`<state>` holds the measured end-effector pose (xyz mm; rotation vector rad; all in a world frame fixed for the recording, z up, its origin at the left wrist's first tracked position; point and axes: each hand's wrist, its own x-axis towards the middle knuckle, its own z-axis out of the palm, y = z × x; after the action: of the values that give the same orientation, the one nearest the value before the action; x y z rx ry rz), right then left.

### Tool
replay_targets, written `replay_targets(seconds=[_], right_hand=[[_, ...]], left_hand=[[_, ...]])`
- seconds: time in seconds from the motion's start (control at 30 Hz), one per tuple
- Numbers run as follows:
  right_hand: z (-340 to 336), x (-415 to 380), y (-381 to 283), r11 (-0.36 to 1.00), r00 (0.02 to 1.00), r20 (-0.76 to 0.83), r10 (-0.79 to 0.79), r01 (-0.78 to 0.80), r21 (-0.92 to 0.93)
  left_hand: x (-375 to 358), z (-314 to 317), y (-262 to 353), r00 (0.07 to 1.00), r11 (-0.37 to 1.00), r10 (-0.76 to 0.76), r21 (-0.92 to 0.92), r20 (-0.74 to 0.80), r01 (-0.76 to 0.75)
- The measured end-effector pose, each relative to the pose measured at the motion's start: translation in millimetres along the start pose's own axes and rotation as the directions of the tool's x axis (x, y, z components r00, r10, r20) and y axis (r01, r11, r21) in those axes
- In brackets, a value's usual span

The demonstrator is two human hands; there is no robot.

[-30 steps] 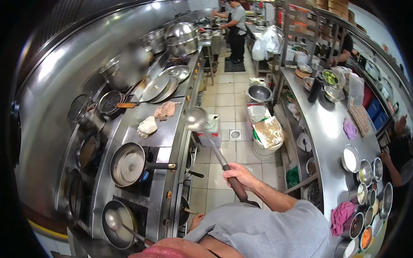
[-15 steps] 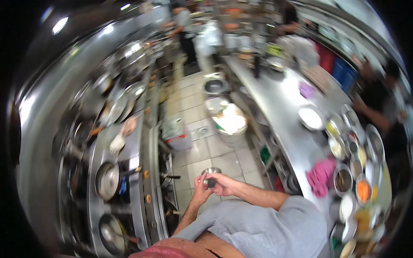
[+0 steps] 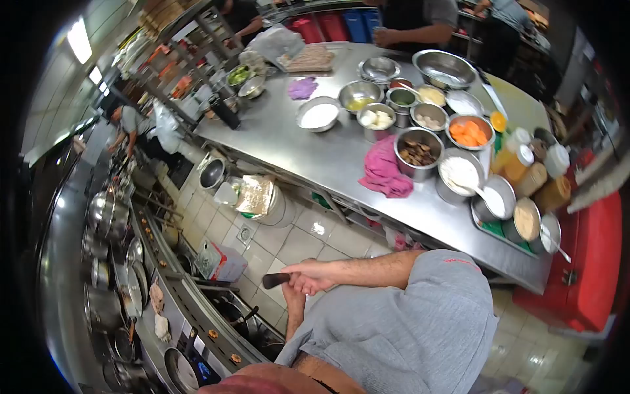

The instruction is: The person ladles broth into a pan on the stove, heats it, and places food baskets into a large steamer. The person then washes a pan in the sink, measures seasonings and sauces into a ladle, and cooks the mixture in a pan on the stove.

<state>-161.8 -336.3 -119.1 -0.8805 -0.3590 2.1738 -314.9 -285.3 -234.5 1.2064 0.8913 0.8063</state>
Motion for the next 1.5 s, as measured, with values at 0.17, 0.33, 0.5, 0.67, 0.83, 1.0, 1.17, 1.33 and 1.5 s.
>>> replay_targets(seconds=[0.17, 0.33, 0.5, 0.67, 0.83, 1.0, 1.17, 1.33, 1.5], right_hand=[[-23, -55, 20, 0.912, 0.855, -0.347, -0.386, 0.410, -0.004], [-44, -106, 70, 0.800, 0.647, -0.595, -0.476, 0.600, 0.012], [-49, -155, 125, 0.754, 0.395, -0.786, -0.475, 0.644, -0.132], [-85, -257, 172, 0.387, -0.364, -0.903, -0.229, 0.817, -0.428], [-132, -422, 246, 0.163, -0.758, -0.603, 0.249, 0.646, -0.746], [-159, -527, 278, 0.244, -0.778, -0.578, 0.247, 0.627, -0.740], [-179, -549, 254, 0.429, -0.730, -0.675, -0.107, 0.578, -0.694], [-165, -532, 253, 0.619, -0.827, -0.238, -0.509, -0.159, -0.769], [-163, -508, 278, 0.608, -0.814, -0.105, -0.571, -0.334, -0.720]], left_hand=[[-6, 8, 31, 0.999, 0.995, -0.012, 0.101, -0.031, 0.015], [-21, 3, 39, 0.998, 0.998, 0.063, -0.017, 0.018, -0.063], [-36, 16, 80, 0.961, 0.980, 0.185, -0.113, 0.205, -0.165], [-52, 40, 131, 0.817, 0.933, 0.357, -0.217, 0.453, -0.287], [-80, 81, 163, 0.762, 0.901, 0.402, -0.368, 0.507, -0.231], [-104, 145, 160, 0.740, 0.855, 0.415, -0.504, 0.530, -0.118], [-132, 224, 145, 0.750, 0.874, 0.373, -0.479, 0.546, -0.086], [-151, 266, 143, 0.746, 0.899, 0.374, -0.412, 0.551, -0.146], [-147, 274, 150, 0.736, 0.909, 0.377, -0.375, 0.562, -0.180]])
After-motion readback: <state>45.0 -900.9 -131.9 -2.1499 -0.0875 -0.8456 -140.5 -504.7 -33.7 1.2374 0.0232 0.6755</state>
